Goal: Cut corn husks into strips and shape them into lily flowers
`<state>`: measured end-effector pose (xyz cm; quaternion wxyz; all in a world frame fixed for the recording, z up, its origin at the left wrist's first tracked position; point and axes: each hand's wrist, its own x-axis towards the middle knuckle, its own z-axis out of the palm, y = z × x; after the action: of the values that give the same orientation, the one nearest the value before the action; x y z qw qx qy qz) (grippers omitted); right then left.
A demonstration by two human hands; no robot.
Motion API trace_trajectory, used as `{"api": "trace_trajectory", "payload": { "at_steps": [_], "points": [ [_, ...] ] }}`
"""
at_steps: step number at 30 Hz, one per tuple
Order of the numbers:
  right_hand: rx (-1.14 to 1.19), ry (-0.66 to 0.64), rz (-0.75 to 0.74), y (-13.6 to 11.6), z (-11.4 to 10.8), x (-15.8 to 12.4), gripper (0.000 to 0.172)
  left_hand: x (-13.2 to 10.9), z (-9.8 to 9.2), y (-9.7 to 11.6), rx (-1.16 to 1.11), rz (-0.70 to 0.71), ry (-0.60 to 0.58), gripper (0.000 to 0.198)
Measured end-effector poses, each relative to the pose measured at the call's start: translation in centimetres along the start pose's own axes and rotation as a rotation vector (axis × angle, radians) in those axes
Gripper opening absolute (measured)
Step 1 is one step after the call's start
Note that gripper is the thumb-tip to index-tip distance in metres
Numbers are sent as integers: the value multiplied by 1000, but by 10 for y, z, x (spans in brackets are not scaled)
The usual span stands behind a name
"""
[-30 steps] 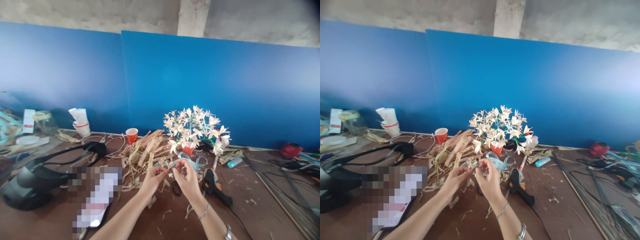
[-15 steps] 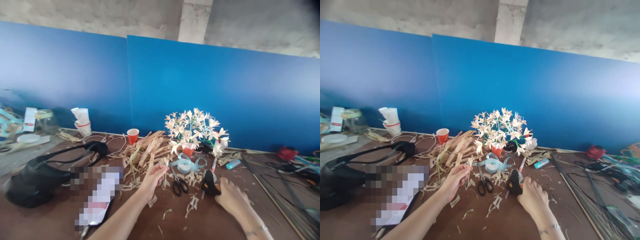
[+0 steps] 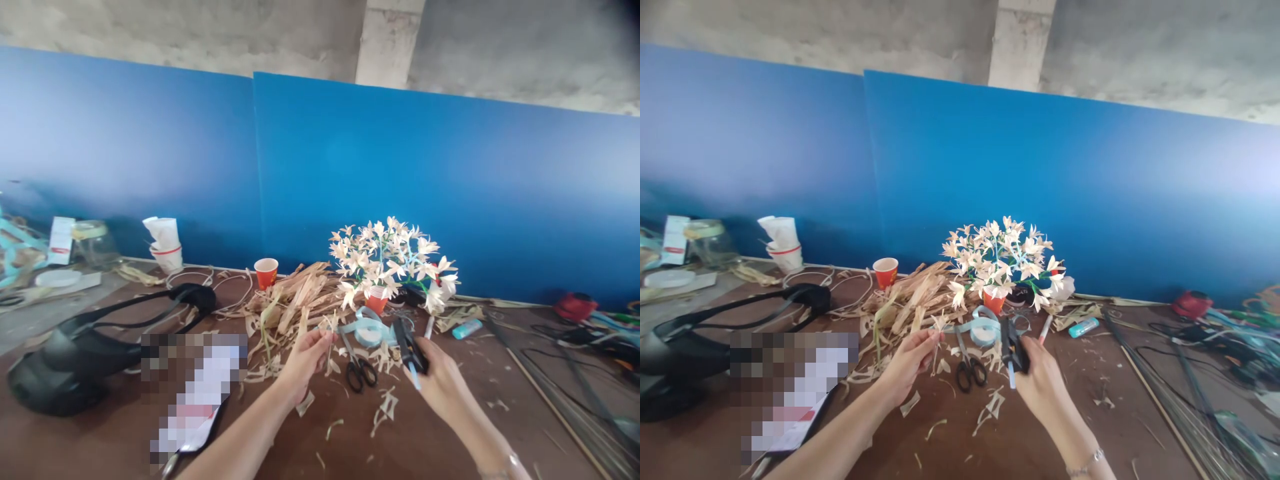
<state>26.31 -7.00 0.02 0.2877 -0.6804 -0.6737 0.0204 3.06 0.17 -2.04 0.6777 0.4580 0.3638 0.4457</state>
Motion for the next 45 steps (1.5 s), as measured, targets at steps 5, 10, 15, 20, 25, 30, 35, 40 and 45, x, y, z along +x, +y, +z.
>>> {"api": "trace_trajectory", "payload": {
  "at_steps": [5, 10, 15, 20, 25, 30, 35, 40, 45],
  "points": [
    [384, -27, -240, -47, 12, 3, 9, -1, 1, 2, 43, 11, 3, 40],
    [430, -27, -283, -63, 29, 7, 8, 0, -2, -1, 37, 31, -19, 41],
    [393, 7, -291, -57, 43, 8, 6, 2, -1, -5, 45, 34, -31, 39],
    [374, 12, -297, -55, 49, 7, 7, 0, 0, -4, 61, 41, -37, 39],
    [353, 20, -310, -55, 48, 8, 8, -1, 1, -3, 61, 24, -45, 40],
    [351, 12, -312, -58, 48, 8, 9, 0, 0, -5, 41, 16, -46, 39],
    [323, -5, -298, -46, 36, 6, 8, 1, -2, -3, 48, 22, -32, 36],
    [-125, -108, 80, 5, 12, 6, 16, -1, 1, 2, 12, 48, -45, 38],
    [-359, -242, 317, 42, 5, -1, 27, -2, 4, 1, 53, 80, -75, 34]
  ]
}}
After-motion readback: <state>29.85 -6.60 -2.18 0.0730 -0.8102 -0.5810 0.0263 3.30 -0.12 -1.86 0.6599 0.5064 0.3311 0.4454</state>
